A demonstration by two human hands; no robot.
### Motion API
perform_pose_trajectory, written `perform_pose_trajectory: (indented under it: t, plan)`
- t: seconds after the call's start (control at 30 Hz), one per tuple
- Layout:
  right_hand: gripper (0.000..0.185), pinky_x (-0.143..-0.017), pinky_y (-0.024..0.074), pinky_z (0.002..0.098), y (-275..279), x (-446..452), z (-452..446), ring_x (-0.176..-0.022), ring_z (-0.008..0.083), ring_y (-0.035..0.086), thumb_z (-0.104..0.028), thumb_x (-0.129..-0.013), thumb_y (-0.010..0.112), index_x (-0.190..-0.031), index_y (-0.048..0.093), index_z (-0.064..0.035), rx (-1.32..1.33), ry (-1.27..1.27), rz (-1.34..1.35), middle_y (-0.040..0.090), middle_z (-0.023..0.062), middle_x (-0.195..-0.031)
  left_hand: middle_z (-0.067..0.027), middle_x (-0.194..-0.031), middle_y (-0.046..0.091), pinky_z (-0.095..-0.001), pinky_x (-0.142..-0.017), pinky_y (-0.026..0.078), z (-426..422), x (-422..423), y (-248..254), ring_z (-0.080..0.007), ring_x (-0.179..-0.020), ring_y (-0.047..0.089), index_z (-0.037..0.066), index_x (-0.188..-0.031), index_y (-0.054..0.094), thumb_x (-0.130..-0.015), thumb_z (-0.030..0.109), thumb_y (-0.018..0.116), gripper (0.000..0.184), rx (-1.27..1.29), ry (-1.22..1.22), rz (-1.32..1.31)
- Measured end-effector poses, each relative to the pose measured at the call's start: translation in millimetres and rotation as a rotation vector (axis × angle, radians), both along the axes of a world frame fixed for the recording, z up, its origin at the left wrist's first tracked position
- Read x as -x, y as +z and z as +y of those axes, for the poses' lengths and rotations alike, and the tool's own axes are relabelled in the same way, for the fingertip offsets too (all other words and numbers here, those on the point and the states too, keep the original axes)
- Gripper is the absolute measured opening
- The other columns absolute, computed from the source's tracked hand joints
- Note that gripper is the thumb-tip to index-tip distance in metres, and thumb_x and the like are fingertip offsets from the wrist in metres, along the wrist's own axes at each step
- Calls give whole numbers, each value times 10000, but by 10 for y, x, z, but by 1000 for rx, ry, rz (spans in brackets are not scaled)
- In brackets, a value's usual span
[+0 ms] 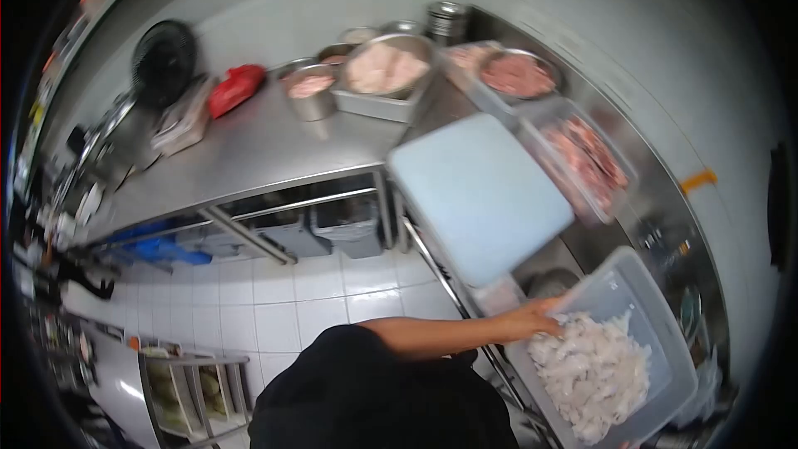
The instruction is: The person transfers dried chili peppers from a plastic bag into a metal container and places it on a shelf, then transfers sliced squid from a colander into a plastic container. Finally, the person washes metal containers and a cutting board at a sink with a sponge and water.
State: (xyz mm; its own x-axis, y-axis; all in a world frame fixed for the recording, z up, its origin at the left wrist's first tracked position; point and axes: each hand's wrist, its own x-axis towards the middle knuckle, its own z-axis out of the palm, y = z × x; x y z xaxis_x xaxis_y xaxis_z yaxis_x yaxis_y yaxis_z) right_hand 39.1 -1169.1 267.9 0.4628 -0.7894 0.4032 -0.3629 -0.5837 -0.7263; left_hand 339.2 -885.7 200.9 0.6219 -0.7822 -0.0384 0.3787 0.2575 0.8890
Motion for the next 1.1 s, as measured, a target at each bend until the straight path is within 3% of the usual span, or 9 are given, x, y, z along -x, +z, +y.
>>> perform_pose_trajectory:
  t: [0.23, 0.43, 0.47, 0.53, 0.67, 0.77, 0.83, 0.9, 1.1]
  plan:
    - [441, -877, 504, 342, 219, -1977, 1621, -971, 228, 630, -290, -1024, 575, -1381, 571, -32, 25, 793, 226, 669, 191, -1166, -104, -1487, 469, -319, -1046, 430, 3006, 535, -356, -182, -1327, 462, 25, -1535, 340, -858, 113, 671, 759, -86, 967, 62]
    - [430, -727, 502, 280, -327, -2723, 1837, -781, 153, 609, -126, -936, 615, -1333, 572, 31, -257, 933, 433, 671, 78, -929, -59, -1057, 591, -309, -772, 526, 4500, 1282, -226, -161, -911, 594, 33, -1419, 450, -786, 50, 565, 644, 99, 1802, 245]
    - [437, -607, 460, 233, -451, -2805, 1875, -665, 95, 552, -120, -931, 642, -1340, 583, 22, -242, 931, 362, 633, 25, -791, -82, -1248, 539, -339, -796, 531, 4778, 1352, -393, -203, -1069, 561, 158, -1491, 389, -783, 140, 624, 746, 23, 1876, 250]
    - [402, -707, 489, 320, -307, -2882, 2121, -771, 167, 617, -152, -921, 638, -1289, 612, 7, -166, 963, 478, 668, 82, -852, -85, -1253, 536, -352, -802, 528, 5262, 1332, -470, -216, -1057, 562, 121, -1503, 366, -783, 141, 630, 767, 2, 2014, 330]
    - [416, -725, 510, 405, -171, -3002, 2445, -763, 300, 672, -263, -903, 686, -1257, 645, -48, 5, 948, 566, 689, 165, -833, -156, -1310, 550, -478, -916, 524, 6402, 807, -843, -322, -1155, 588, 58, -1447, 373, -905, 254, 624, 629, 253, 1991, 335]
    - [448, -775, 516, 437, -137, -2969, 2602, -847, 393, 663, -347, -896, 685, -1239, 653, -60, 62, 942, 558, 703, 206, -925, -191, -1599, 276, -708, -1050, 323, 6738, 523, -858, -420, -1450, 291, 97, -1555, 244, -944, 511, 609, 823, 50, 1824, 222]
    - [441, -807, 512, 442, -151, -2897, 2581, -866, 390, 664, -357, -904, 665, -1238, 656, -68, 48, 948, 562, 704, 193, -921, -170, -1660, 97, -676, -1151, 109, 6488, 185, -527, -364, -1508, 180, 114, -1590, 162, -919, 615, 580, 936, -64, 1865, 97]
    - [445, -830, 510, 438, -139, -2723, 2488, -880, 392, 665, -360, -906, 656, -1244, 654, -72, -16, 879, 622, 707, 204, -956, -154, -1638, 196, -520, -1209, 119, 5688, -233, -1, -307, -1495, 230, 55, -1583, 181, -958, 549, 567, 885, -363, 2117, 15]
    - [467, -816, 521, 437, -406, -2048, 1847, -889, 379, 685, -356, -897, 670, -1255, 646, -56, -195, 576, 591, 719, 202, -960, -160, -1465, 508, -371, -1143, 331, 3937, -1134, -436, -284, -1356, 470, 2, -1424, 509, -1003, 281, 592, 512, -580, 1016, -462]
